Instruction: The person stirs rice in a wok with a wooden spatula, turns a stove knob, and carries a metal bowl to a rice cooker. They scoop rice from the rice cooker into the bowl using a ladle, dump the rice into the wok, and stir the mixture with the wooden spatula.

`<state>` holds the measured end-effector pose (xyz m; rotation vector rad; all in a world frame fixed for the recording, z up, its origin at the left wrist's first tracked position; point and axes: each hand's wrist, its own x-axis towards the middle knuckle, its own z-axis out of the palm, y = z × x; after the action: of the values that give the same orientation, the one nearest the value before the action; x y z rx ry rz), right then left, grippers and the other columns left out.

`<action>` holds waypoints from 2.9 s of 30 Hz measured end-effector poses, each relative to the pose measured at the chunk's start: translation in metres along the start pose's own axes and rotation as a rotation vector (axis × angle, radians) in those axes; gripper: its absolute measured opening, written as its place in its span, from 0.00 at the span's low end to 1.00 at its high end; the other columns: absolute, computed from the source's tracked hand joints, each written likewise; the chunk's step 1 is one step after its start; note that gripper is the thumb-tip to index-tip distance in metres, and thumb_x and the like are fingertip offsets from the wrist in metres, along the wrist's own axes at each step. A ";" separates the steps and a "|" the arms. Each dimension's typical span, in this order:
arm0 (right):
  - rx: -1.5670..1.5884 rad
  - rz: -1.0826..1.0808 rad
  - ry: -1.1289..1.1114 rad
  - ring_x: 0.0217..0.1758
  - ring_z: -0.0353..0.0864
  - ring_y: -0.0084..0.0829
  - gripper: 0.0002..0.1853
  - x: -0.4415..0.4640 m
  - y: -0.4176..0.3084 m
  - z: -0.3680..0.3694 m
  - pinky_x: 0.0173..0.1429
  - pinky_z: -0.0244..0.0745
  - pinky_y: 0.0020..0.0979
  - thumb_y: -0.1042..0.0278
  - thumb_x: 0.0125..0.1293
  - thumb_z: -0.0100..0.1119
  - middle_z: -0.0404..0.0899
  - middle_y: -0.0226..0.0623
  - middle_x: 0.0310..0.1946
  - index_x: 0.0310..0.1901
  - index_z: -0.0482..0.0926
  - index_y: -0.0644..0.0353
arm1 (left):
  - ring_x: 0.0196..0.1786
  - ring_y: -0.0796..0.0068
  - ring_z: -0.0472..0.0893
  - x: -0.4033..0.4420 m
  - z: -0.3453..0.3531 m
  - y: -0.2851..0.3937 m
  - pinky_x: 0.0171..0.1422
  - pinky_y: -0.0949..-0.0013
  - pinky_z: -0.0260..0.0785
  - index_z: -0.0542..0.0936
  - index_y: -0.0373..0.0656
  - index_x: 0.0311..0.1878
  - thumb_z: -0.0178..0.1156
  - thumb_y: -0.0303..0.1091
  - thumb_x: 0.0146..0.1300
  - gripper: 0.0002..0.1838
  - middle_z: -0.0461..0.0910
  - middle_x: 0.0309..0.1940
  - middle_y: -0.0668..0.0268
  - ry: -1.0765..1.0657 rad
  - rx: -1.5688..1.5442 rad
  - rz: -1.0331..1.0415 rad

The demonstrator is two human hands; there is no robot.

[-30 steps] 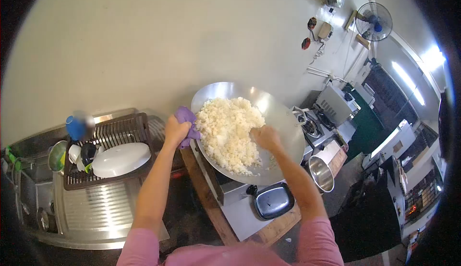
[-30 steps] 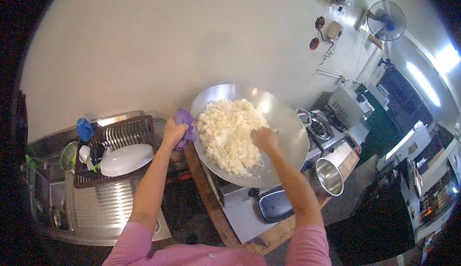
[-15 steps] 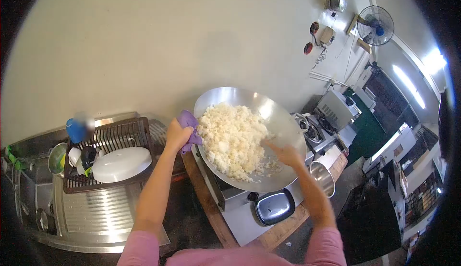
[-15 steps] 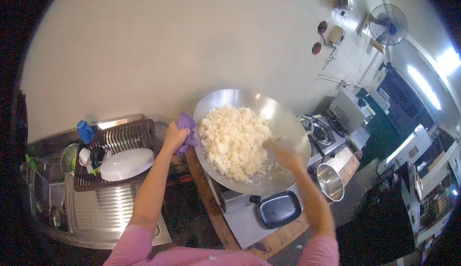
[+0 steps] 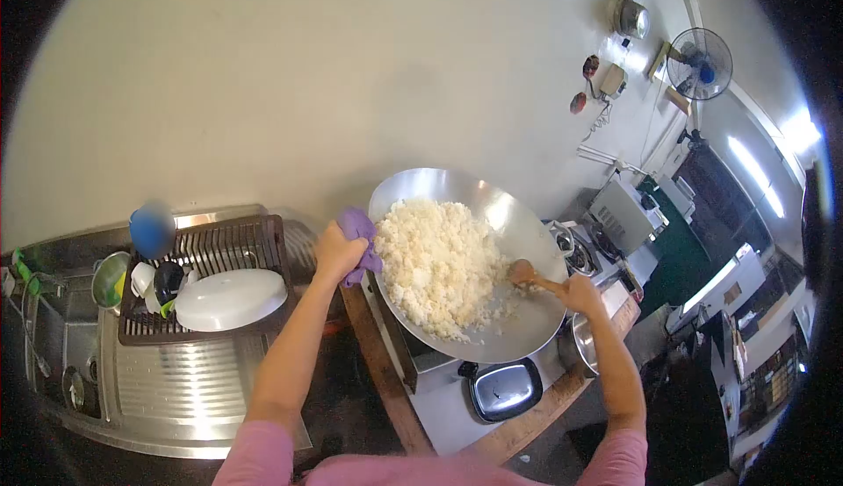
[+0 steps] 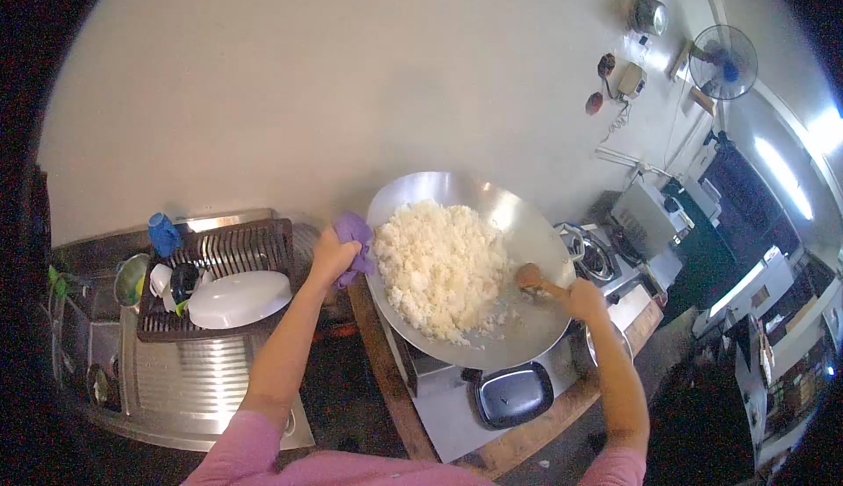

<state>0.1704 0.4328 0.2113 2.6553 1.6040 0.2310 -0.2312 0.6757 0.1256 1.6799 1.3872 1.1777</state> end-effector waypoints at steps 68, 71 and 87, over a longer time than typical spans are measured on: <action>-0.126 -0.372 -0.120 0.30 0.80 0.45 0.25 -0.147 -0.141 -0.039 0.33 0.74 0.43 0.72 0.57 0.50 0.78 0.43 0.25 0.57 0.66 0.43 | 0.45 0.48 0.77 -0.015 -0.017 0.019 0.49 0.58 0.68 0.74 0.29 0.42 0.59 0.39 0.40 0.26 0.77 0.38 0.42 -0.116 0.073 -0.077; -0.173 -0.407 -0.108 0.31 0.82 0.37 0.20 -0.159 -0.131 -0.077 0.32 0.77 0.39 0.71 0.58 0.48 0.80 0.41 0.26 0.54 0.69 0.52 | 0.43 0.49 0.78 -0.026 -0.013 0.027 0.47 0.58 0.69 0.75 0.29 0.39 0.59 0.37 0.40 0.24 0.78 0.36 0.43 0.057 0.080 -0.046; -0.341 -0.296 0.279 0.33 0.81 0.38 0.09 0.017 -0.176 0.071 0.31 0.74 0.33 0.66 0.54 0.50 0.80 0.40 0.27 0.26 0.81 0.56 | 0.45 0.47 0.77 0.001 0.007 -0.011 0.51 0.57 0.67 0.71 0.30 0.43 0.58 0.38 0.41 0.26 0.76 0.40 0.43 -0.044 -0.119 0.001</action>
<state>0.0343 0.5335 0.1251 2.1751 1.8112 0.8112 -0.2289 0.6797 0.1129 1.6138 1.2641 1.1930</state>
